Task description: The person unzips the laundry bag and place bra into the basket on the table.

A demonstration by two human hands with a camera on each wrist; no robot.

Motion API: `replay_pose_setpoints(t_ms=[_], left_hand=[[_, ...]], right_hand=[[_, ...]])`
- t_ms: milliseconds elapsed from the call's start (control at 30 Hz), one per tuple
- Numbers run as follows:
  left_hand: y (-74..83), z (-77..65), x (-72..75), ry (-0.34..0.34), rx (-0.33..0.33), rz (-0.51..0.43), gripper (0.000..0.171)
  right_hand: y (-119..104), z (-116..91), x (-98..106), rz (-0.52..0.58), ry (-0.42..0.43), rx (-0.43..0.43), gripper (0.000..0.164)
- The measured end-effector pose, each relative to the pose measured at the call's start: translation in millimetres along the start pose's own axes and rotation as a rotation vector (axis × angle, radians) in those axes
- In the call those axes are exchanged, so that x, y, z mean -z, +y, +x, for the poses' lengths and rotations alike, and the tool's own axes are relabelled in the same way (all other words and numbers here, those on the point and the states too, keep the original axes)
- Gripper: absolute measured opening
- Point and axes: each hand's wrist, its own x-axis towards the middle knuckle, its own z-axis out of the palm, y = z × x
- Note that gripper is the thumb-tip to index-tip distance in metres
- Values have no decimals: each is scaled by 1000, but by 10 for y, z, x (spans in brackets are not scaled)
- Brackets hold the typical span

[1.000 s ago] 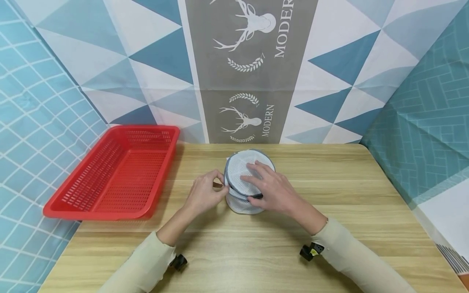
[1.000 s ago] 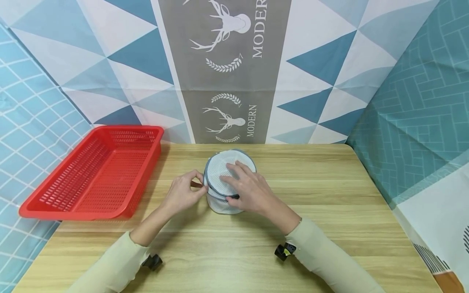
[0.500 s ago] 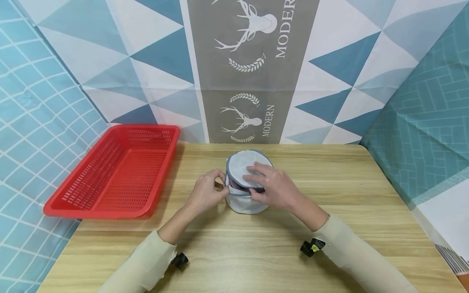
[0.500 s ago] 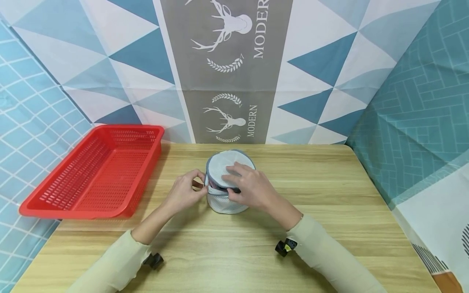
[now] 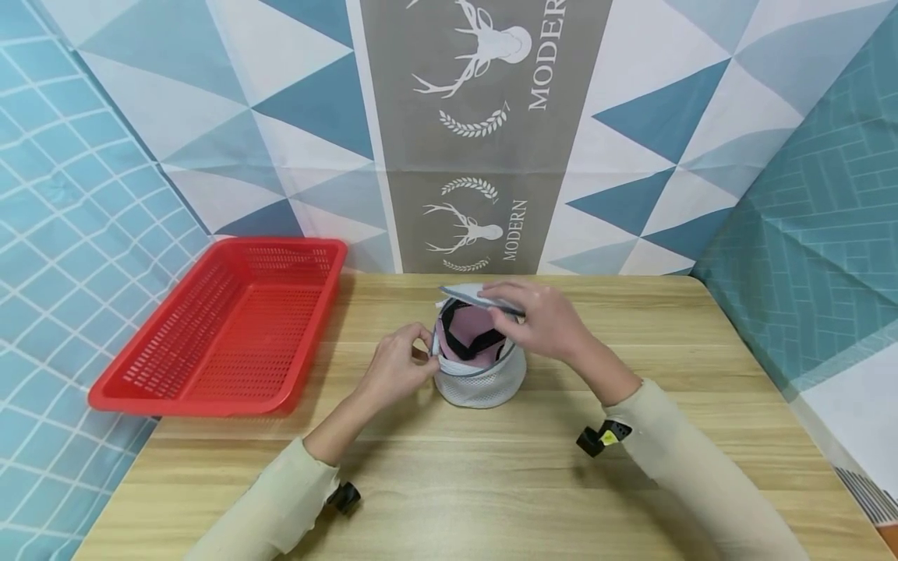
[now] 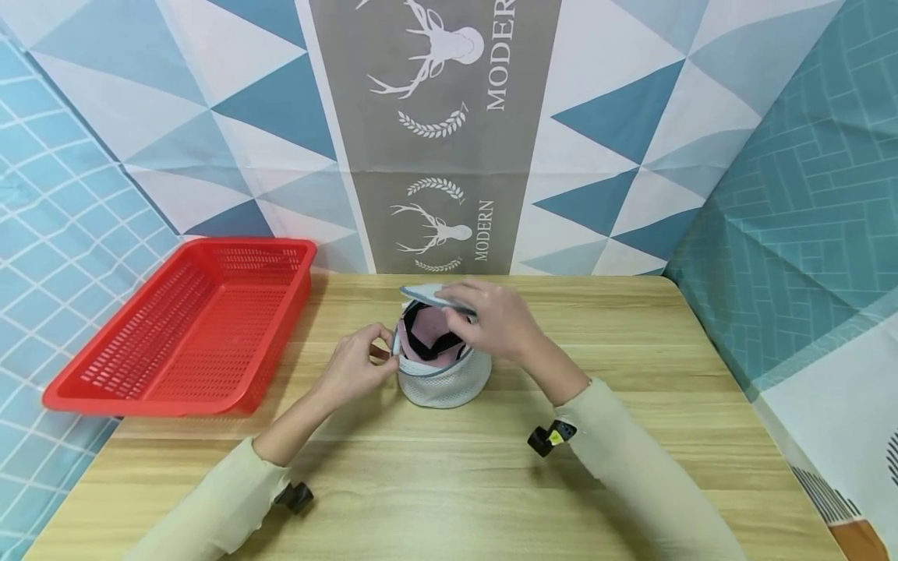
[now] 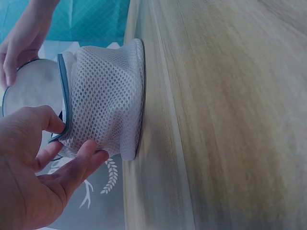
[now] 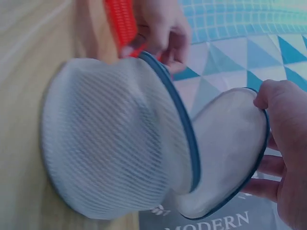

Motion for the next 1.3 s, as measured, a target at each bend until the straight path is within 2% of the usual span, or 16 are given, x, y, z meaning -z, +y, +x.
replay_pose_setpoints(t_ms=[167, 467, 633, 767, 900, 1133, 1300], left_hand=[[-16, 0, 0, 3, -13, 5, 16], [-29, -9, -5, -2, -21, 7, 16], [-18, -11, -8, -5, -11, 3, 16], [-13, -12, -14, -8, -4, 1, 17], [-16, -12, -19, -7, -5, -3, 15], [-10, -1, -14, -1, -10, 3, 15], [-6, 6, -4, -4, -9, 2, 15]], right_hand=[[151, 184, 50, 22, 46, -81, 21], [402, 447, 44, 168, 146, -268, 15], [521, 544, 1, 188, 218, -340, 21], [603, 600, -30, 204, 239, -385, 22], [673, 618, -49, 257, 195, -435, 22], [791, 571, -89, 370, 28, -521, 46], [869, 524, -182, 519, -3, -588, 55]])
